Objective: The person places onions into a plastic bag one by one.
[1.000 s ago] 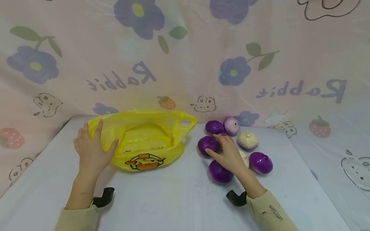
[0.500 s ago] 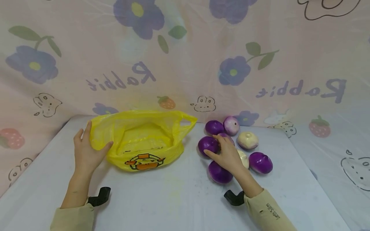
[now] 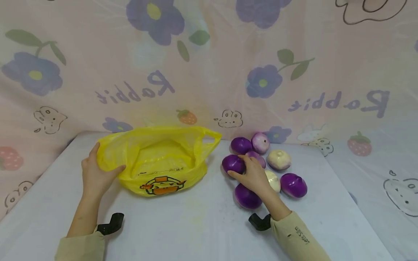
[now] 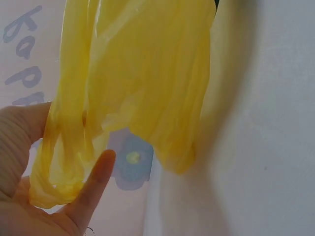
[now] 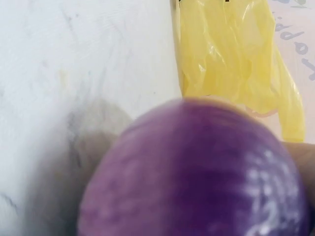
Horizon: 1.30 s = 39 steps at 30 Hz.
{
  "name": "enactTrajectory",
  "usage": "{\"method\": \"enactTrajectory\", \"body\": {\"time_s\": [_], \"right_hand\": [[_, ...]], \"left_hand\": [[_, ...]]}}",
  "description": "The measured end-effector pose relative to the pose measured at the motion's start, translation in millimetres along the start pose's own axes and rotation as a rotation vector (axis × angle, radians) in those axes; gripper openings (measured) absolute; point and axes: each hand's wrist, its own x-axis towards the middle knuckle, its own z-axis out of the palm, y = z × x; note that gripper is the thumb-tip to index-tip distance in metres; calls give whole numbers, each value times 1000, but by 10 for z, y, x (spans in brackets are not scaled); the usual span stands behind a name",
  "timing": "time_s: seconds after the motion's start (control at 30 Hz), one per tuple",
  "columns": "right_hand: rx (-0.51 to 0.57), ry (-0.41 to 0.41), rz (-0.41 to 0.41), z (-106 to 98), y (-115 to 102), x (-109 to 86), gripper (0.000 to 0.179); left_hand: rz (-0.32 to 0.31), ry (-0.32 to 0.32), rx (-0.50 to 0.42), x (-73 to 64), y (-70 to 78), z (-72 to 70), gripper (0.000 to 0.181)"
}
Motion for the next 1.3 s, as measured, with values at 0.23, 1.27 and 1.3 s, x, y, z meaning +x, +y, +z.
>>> {"method": "enactTrajectory", "body": {"time_s": [0.23,1.27,1.3], "right_hand": [[34,25,-61,66,59,23,66],[216,143,-49,-203,60,69,73],[223,147,-50,-235,51,66,73]], "left_hand": [[-47,15,-28,-17,2,41,98],[-64,75,-84,-100,30,81,97],[-58,76,-85,-100,31,89,97]]}}
